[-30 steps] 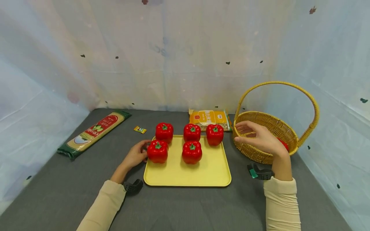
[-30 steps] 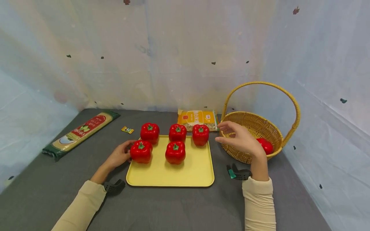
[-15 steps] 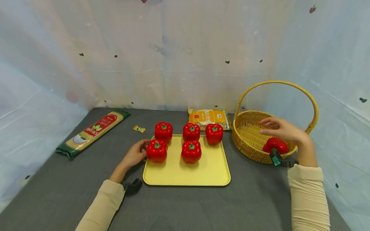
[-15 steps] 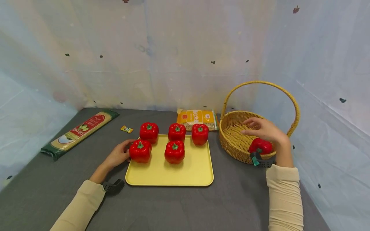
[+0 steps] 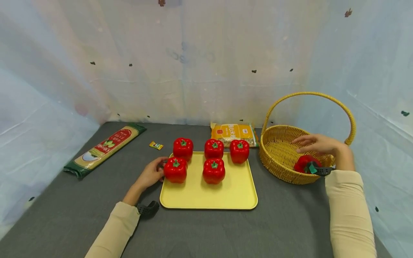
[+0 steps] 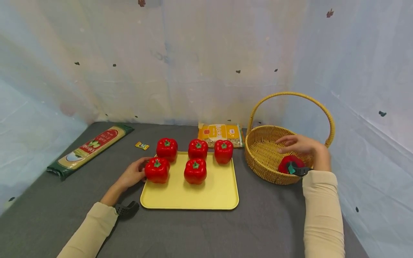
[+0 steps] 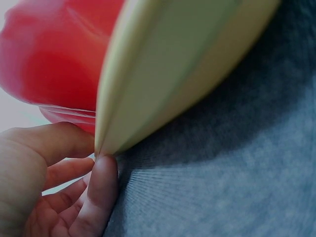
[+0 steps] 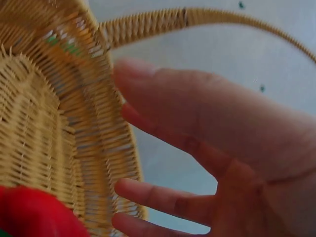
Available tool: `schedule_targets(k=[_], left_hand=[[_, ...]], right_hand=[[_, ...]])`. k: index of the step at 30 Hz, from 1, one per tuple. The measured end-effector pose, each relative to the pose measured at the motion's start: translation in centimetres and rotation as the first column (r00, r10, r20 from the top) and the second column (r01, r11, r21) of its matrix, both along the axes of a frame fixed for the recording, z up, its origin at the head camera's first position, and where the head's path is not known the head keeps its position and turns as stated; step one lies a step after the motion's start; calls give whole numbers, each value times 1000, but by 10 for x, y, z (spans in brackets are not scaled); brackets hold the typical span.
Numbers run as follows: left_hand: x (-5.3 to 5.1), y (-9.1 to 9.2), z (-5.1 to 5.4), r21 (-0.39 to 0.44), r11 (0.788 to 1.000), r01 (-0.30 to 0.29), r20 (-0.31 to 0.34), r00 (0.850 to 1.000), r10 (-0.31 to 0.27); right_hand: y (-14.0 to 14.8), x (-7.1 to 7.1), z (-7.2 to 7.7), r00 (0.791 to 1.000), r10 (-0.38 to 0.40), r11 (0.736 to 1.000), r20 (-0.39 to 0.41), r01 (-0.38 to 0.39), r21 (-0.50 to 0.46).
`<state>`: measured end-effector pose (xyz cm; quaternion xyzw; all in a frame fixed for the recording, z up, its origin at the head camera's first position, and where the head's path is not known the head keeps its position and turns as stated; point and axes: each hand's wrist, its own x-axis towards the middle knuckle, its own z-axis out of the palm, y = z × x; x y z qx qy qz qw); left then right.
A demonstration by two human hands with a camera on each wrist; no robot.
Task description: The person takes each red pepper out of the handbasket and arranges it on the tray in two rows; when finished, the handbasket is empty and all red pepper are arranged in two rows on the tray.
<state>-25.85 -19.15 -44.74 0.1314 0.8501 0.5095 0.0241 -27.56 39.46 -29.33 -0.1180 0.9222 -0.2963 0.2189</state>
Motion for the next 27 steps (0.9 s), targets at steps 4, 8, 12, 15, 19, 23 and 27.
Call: schedule_targets(k=[4, 8, 12, 15, 19, 23, 27], left_hand=[[2, -1, -1, 27, 999, 20, -42, 999, -19], [3, -1, -1, 29, 999, 15, -38, 999, -14], [1, -1, 0, 5, 1000, -9, 0, 1000, 9], [3, 1, 3, -7, 1000, -16, 8, 1000, 16], [14, 7, 21, -21, 1000, -6, 0, 1000, 6], [24, 12, 36, -31, 1000, 1, -1, 1000, -1], [25, 13, 38, -19, 1000, -2, 2, 1000, 2]], right_hand=[[10, -6, -9, 995, 8, 1000, 96, -6, -23], [15, -10, -17, 993, 23, 999, 112, -20, -27], [16, -10, -20, 993, 13, 1000, 117, -11, -17], [17, -10, -23, 982, -27, 997, 188, 39, -60], [18, -10, -31, 955, -75, 986, 287, 113, -121], [19, -11, -37, 962, -67, 992, 264, 93, -84], [18, -12, -37, 973, -60, 997, 221, 68, -26]])
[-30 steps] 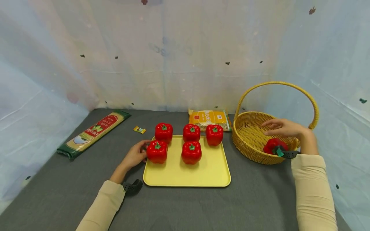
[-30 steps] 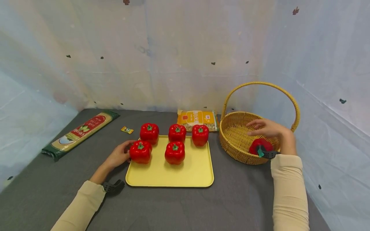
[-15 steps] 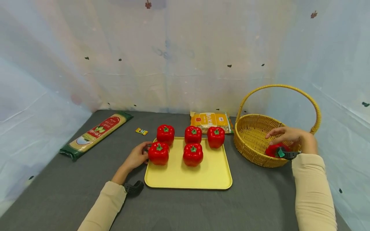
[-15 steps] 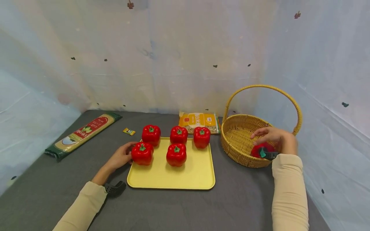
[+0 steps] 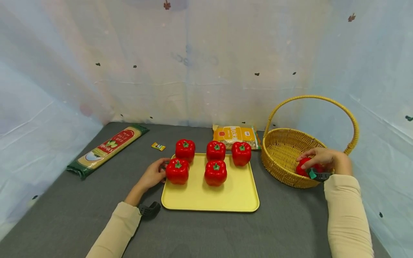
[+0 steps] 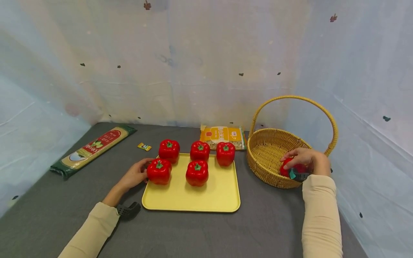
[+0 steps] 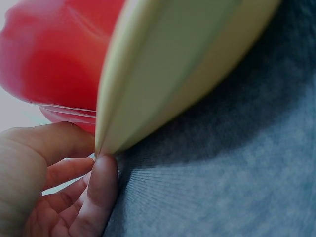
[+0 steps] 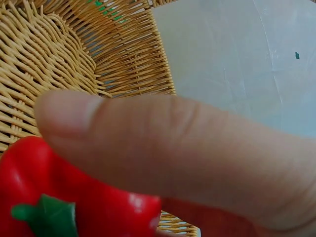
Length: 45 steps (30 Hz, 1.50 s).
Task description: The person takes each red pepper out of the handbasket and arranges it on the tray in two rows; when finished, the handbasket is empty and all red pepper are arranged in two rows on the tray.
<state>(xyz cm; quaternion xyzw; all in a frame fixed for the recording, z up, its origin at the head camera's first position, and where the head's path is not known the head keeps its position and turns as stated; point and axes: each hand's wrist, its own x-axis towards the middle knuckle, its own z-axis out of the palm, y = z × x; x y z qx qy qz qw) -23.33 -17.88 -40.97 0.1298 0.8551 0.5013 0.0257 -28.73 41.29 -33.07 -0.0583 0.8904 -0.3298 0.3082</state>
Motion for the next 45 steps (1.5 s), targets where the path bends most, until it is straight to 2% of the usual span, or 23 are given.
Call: schedule_targets(k=[3, 9, 12, 15, 18, 23, 29, 32, 35, 38, 40, 43, 45], left_hand=[[-1, 0, 1, 3, 1000, -2, 1, 1000, 2], [-1, 0, 0, -4, 1000, -2, -6, 1000, 2], [-1, 0, -1, -5, 1000, -2, -10, 1000, 1], [-2, -1, -3, -3, 1000, 3, -15, 1000, -3], [-9, -4, -13, -5, 1000, 5, -17, 1000, -5], [-23, -12, -35, 5, 1000, -1, -10, 1000, 1], [-26, -15, -42, 51, 998, 30, -74, 997, -26], [-26, -15, -43, 44, 999, 18, -59, 998, -16], [-27, -14, -43, 32, 999, -9, -12, 1000, 9], [-28, -13, -42, 20, 1000, -15, 4, 1000, 15], [-28, -12, -41, 18, 1000, -16, 8, 1000, 16], [-27, -12, -38, 23, 1000, -11, 11, 1000, 11], [-25, -12, -36, 27, 1000, -14, 16, 1000, 13]], right_hand=[[-1, 0, 0, 1000, -6, 1000, -14, 6, 15], [-4, 2, -4, 997, -66, 997, 38, 67, -34], [-3, 2, -8, 999, -45, 999, 25, 45, -28], [-2, 1, -13, 996, -47, 996, 76, 53, -75], [-1, 0, -17, 991, -50, 991, 125, 66, -120], [1, -1, -18, 992, -34, 991, 121, 49, -123], [0, 0, -18, 983, -85, 981, 163, 112, -161], [-1, 1, -17, 984, -102, 975, 145, 128, -182], [-1, 2, -16, 994, -96, 981, 56, 104, -162], [-2, 2, -15, 995, -95, 982, -30, 88, -170], [-4, 2, -14, 991, -104, 978, -90, 85, -191], [-9, 2, -11, 979, -141, 953, -150, 93, -289], [-14, 4, -7, 965, -169, 944, -199, 100, -313]])
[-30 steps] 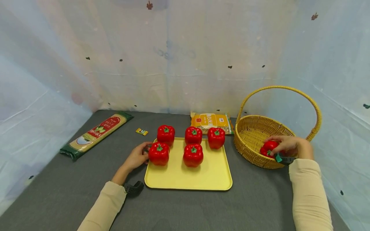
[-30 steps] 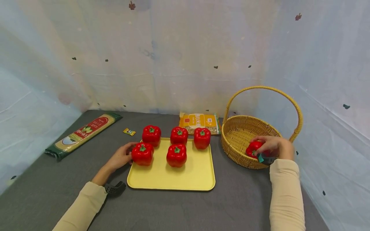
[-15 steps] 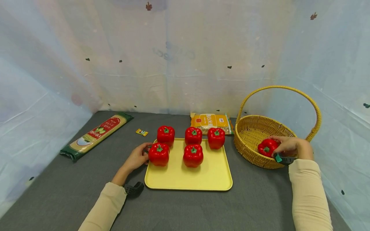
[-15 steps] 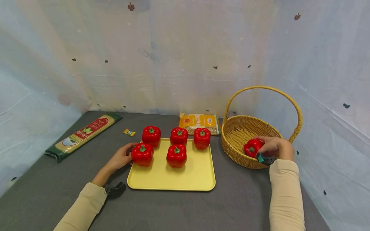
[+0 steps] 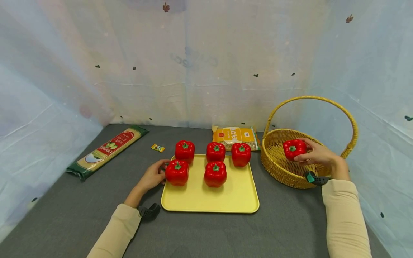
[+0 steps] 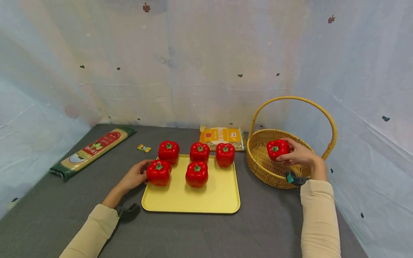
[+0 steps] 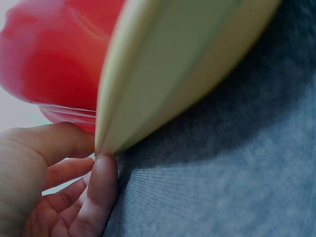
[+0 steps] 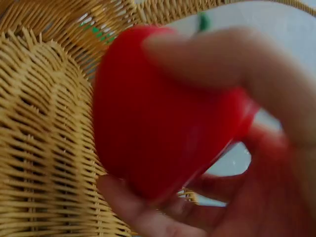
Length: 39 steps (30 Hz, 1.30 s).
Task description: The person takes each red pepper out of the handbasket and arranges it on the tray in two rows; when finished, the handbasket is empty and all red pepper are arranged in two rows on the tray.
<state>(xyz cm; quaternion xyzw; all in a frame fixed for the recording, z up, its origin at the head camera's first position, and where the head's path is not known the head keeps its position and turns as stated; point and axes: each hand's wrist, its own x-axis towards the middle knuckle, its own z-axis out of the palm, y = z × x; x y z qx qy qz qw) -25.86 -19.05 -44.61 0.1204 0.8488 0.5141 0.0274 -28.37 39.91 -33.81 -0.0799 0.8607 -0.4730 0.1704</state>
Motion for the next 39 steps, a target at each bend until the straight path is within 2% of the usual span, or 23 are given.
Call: schedule_targets(k=[4, 7, 10, 12, 15, 16, 18, 22, 24, 26, 29, 37, 39], left_hand=[[5, 2, 7, -3, 1000, 5, -10, 1000, -5], [12, 7, 17, -5, 1000, 11, -18, 1000, -11], [19, 10, 27, -8, 1000, 10, -17, 1000, -10], [18, 10, 25, -17, 1000, 8, -20, 1000, -8], [10, 5, 13, 0, 1000, 8, -26, 1000, -8], [9, 5, 12, 1, 1000, 8, -23, 1000, -8], [11, 5, 15, 6, 1000, 18, -27, 999, -18], [21, 10, 30, -5, 1000, 20, -13, 1000, -20], [17, 9, 25, -6, 1000, 18, -16, 1000, -18], [10, 6, 15, -8, 1000, 12, -17, 1000, -12], [2, 1, 3, -9, 1000, 6, -17, 1000, -6], [-1, -1, -2, 12, 1000, 10, -14, 1000, -10], [-1, -1, -2, 12, 1000, 15, -18, 1000, -15]], right_hand=[[-12, 3, 10, 998, -19, 999, -66, 16, -43], [-21, 5, 17, 994, -13, 999, -113, 8, -51], [-30, 9, 24, 985, -21, 1000, -172, 18, -19], [-35, 11, 27, 977, -26, 1000, -213, 29, 10], [-44, 13, 31, 964, -22, 999, -266, 31, 32], [-47, 14, 31, 960, -13, 1000, -281, 20, 22], [-54, 16, 33, 952, -3, 1000, -306, 3, 0], [-69, 22, 36, 938, 9, 996, -347, -38, -76], [-76, 24, 36, 933, 2, 994, -359, -42, -103], [-82, 27, 36, 931, 8, 992, -366, -54, -116], [-91, 30, 34, 915, 28, 991, -403, -78, -107], [-118, 41, 28, 843, 90, 990, -529, -136, -47], [-125, 44, 26, 832, 102, 988, -545, -149, -43]])
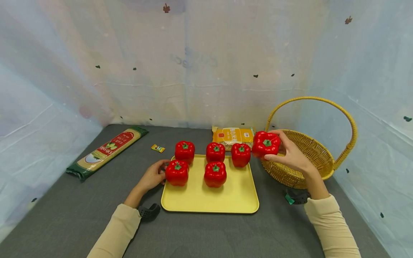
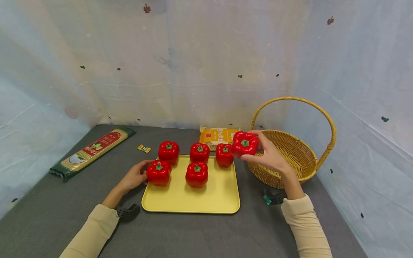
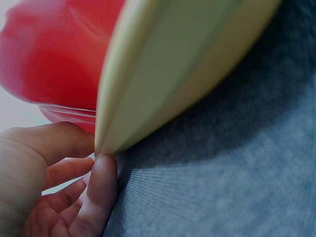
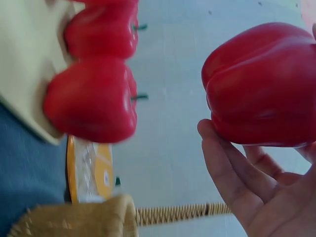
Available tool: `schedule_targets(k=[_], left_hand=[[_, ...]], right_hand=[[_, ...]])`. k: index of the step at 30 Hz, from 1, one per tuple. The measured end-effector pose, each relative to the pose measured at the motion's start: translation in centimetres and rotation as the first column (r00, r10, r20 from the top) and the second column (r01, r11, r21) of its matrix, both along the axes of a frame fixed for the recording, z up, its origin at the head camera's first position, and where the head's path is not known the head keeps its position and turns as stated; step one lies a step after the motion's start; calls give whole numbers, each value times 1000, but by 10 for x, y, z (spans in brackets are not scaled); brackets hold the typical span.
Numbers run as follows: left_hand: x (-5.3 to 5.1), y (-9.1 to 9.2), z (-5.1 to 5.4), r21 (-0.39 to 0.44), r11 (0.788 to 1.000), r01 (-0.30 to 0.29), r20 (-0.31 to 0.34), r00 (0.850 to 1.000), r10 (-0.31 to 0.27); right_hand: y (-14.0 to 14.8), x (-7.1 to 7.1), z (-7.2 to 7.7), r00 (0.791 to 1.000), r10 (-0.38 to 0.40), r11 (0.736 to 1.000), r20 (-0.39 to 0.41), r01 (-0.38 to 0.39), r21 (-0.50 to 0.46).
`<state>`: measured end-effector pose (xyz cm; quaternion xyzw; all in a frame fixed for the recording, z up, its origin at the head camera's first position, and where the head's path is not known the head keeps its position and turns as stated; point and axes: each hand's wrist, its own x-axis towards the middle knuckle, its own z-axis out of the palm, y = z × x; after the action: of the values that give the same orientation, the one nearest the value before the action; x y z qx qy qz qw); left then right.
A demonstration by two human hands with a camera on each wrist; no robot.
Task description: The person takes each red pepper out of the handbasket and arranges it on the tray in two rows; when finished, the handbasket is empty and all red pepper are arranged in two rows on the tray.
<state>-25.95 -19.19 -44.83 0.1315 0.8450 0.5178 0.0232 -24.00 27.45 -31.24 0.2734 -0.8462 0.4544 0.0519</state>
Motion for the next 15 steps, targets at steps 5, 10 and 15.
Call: schedule_targets(k=[5, 10, 15], left_hand=[[0, 0, 0, -9, 1000, -1, 6, 1000, 1], [1, 1, 2, -32, 999, -15, 10, 1000, 15], [13, 8, 19, -36, 999, -9, -4, 1000, 9]], right_hand=[[-15, 8, -6, 1000, 8, 1000, -17, -8, 10], [-26, 15, -13, 999, 28, 999, -44, -27, 24], [-33, 17, -26, 996, 86, 996, -25, -85, 38]])
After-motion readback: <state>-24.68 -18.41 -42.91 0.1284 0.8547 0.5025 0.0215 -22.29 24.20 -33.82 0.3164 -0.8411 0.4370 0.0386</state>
